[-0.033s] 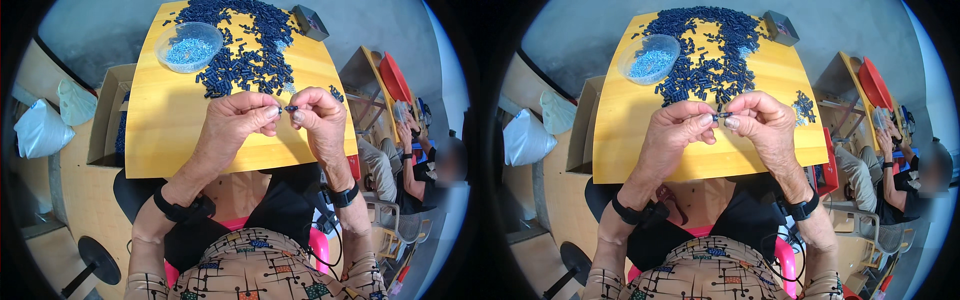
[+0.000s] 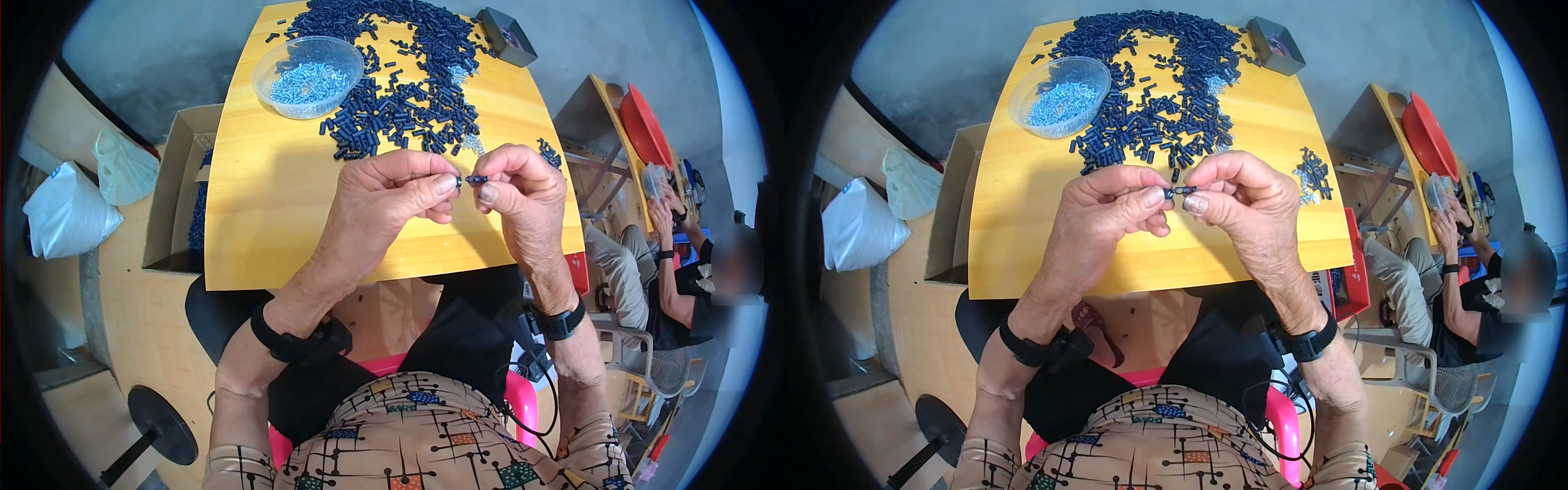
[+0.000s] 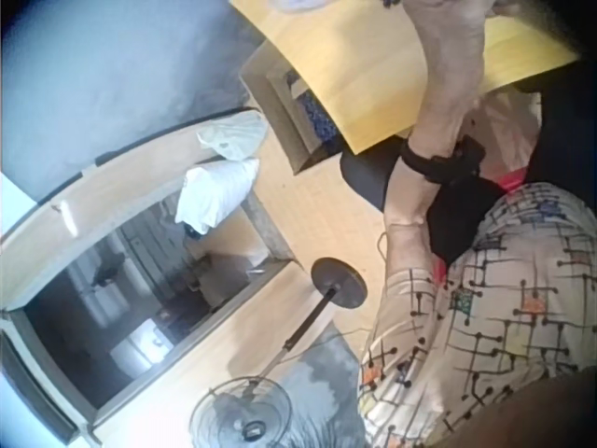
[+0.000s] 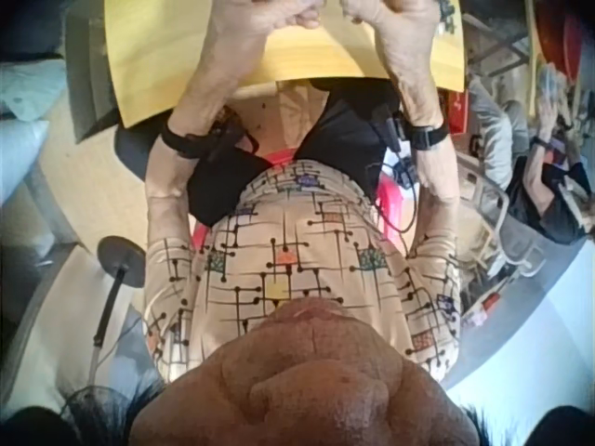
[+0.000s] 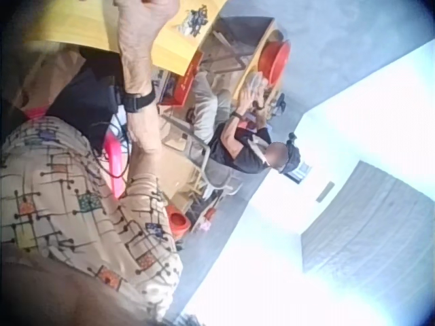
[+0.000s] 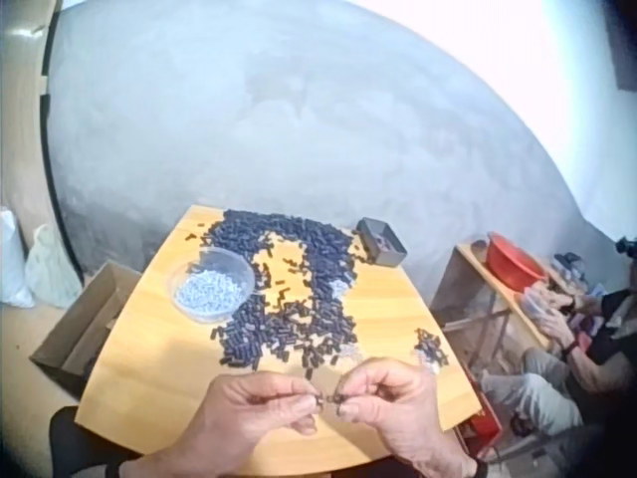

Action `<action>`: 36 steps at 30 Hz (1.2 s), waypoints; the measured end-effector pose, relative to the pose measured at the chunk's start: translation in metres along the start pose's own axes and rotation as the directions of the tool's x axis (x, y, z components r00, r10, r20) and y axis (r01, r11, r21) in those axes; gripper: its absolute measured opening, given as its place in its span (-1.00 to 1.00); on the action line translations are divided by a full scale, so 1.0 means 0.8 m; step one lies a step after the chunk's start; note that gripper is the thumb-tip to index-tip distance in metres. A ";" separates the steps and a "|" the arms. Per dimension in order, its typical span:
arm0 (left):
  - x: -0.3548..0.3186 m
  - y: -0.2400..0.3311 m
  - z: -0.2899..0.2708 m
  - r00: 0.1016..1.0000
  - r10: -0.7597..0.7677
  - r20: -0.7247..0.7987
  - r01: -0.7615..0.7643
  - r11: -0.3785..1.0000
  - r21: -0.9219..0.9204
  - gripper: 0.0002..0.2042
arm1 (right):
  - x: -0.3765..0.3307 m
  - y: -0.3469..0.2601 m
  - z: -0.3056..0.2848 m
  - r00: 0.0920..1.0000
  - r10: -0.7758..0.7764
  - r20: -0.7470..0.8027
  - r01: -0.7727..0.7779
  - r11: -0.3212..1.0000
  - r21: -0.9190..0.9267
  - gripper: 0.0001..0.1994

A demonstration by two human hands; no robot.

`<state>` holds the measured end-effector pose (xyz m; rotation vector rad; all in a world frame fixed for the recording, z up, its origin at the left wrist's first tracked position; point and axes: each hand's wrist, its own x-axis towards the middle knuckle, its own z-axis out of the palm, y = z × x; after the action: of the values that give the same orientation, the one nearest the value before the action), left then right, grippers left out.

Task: Assembling small plastic components by inserting blue inner pieces into black outer casings.

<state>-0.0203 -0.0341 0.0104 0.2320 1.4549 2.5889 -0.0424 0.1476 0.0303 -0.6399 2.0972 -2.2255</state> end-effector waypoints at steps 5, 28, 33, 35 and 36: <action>-0.006 0.007 0.006 0.999 0.048 0.018 -0.049 0.998 0.038 -0.88 | -0.012 -0.010 0.000 1.000 -0.006 -0.001 0.006 0.998 0.057 -0.81; -0.010 0.005 0.013 0.991 0.105 0.080 -0.119 0.974 0.194 -0.92 | -0.034 -0.013 0.007 0.998 -0.036 -0.061 0.035 0.999 -0.019 -0.86; -0.015 0.008 0.017 0.978 0.197 0.071 -0.210 0.929 0.305 -0.93 | -0.036 -0.015 0.009 0.996 -0.064 -0.067 0.059 0.996 -0.069 -0.88; -0.015 0.007 0.019 0.972 0.228 0.056 -0.234 0.911 0.341 -0.93 | -0.037 -0.016 0.010 0.994 -0.088 -0.062 0.081 0.991 -0.103 -0.88; -0.015 0.004 0.019 0.960 0.276 0.045 -0.272 0.883 0.382 -0.94 | -0.038 -0.017 0.011 0.994 -0.081 -0.079 0.072 0.992 -0.108 -0.88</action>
<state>-0.0055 -0.0256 0.0206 0.5077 2.0661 2.4754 -0.0083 0.1493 0.0346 -0.6546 2.2807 -2.2306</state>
